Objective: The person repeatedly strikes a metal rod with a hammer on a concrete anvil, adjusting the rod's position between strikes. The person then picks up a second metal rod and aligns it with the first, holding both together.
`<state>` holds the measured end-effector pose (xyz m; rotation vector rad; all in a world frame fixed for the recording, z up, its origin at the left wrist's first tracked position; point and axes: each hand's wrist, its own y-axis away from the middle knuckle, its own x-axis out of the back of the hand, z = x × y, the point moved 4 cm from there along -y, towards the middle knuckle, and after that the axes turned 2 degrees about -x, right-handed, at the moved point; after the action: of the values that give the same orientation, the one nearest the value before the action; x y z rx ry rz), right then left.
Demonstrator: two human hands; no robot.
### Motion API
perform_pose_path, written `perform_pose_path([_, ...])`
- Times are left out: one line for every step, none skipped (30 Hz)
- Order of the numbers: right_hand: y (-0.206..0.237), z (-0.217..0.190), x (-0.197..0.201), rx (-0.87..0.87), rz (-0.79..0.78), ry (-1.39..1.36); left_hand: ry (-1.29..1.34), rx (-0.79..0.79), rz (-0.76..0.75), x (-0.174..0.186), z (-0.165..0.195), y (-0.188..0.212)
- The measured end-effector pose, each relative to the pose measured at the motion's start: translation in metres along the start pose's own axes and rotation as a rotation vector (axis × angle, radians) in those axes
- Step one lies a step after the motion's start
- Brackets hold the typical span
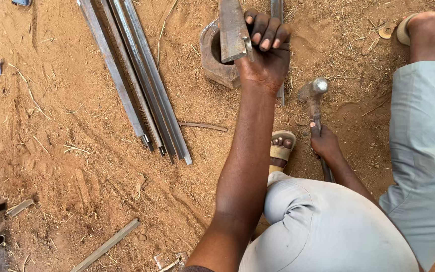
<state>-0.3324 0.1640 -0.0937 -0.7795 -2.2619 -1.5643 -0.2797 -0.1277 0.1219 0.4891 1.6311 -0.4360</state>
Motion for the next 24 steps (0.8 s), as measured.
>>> perform_pose_path([0.0, 0.001, 0.0, -0.01, -0.005, -0.011, -0.003, 0.001, -0.003, -0.001, 0.0, 0.0])
perform_pose_path([-0.001, 0.001, -0.001, -0.018, -0.01, -0.024, -0.008, 0.001, -0.007, -0.001, 0.0, -0.001])
perform_pose_path([-0.001, 0.002, -0.001, -0.016, -0.01, -0.021, -0.02, 0.003, -0.006, -0.002, 0.0, -0.001])
perform_pose_path([-0.001, 0.002, -0.001, -0.013, -0.01, -0.018, -0.03, 0.005, -0.005, -0.002, 0.0, -0.001])
perform_pose_path([-0.001, 0.002, -0.001, -0.01, -0.009, -0.014, -0.041, 0.006, -0.004, -0.002, 0.0, -0.001])
perform_pose_path([-0.001, 0.002, -0.001, -0.014, -0.013, -0.017, -0.047, 0.004, -0.002, -0.001, 0.0, -0.001])
perform_pose_path([-0.001, 0.002, -0.001, -0.019, -0.018, -0.019, -0.052, 0.001, 0.002, 0.0, -0.001, -0.001])
perform_pose_path([-0.001, 0.002, -0.001, -0.024, -0.022, -0.021, -0.057, -0.001, 0.004, 0.001, -0.001, -0.001])
perform_pose_path([0.0, 0.002, -0.001, -0.023, -0.022, -0.022, -0.055, 0.0, 0.002, 0.002, -0.001, 0.0])
perform_pose_path([0.0, 0.001, -0.001, -0.021, -0.021, -0.024, -0.054, 0.003, -0.001, 0.002, -0.001, 0.0])
perform_pose_path([0.001, 0.0, 0.0, -0.018, -0.019, -0.026, -0.051, 0.005, -0.005, 0.003, -0.001, 0.0])
perform_pose_path([0.001, -0.001, 0.0, -0.011, -0.019, -0.03, -0.048, 0.02, -0.005, 0.003, -0.001, 0.001])
perform_pose_path([0.002, -0.001, 0.001, -0.004, -0.018, -0.033, -0.042, 0.034, -0.005, 0.003, 0.0, 0.002])
perform_pose_path([0.002, -0.002, 0.001, 0.006, -0.017, -0.035, -0.037, 0.046, -0.007, 0.001, 0.002, 0.004])
perform_pose_path([0.002, -0.002, 0.001, 0.009, -0.017, -0.034, -0.099, 0.047, 0.03, 0.0, 0.004, 0.006])
perform_pose_path([0.002, -0.002, 0.002, 0.012, -0.017, -0.033, -0.162, 0.046, 0.067, -0.003, 0.009, 0.009])
perform_pose_path([0.002, -0.001, 0.002, 0.014, -0.018, -0.031, -0.223, 0.046, 0.107, -0.006, 0.013, 0.013])
perform_pose_path([0.001, -0.001, 0.002, 0.016, -0.019, -0.04, -0.312, 0.054, 0.17, -0.01, 0.017, 0.017])
perform_pose_path([0.001, -0.001, 0.001, 0.017, -0.02, -0.05, -0.401, 0.062, 0.235, -0.015, 0.026, 0.022])
perform_pose_path([0.001, -0.001, 0.001, 0.02, -0.024, -0.062, -0.492, 0.07, 0.299, -0.02, 0.035, 0.026])
perform_pose_path([0.0, -0.001, 0.001, 0.02, -0.02, -0.058, -0.481, 0.091, 0.355, -0.025, 0.041, 0.031])
perform_pose_path([0.001, -0.001, 0.001, 0.021, -0.015, -0.054, -0.467, 0.111, 0.41, -0.03, 0.047, 0.034])
perform_pose_path([0.001, -0.002, 0.0, 0.025, -0.01, -0.053, -0.456, 0.13, 0.463, -0.034, 0.051, 0.035])
perform_pose_path([0.002, -0.002, 0.0, 0.008, -0.019, -0.056, -0.476, 0.131, 0.451, -0.039, 0.055, 0.033])
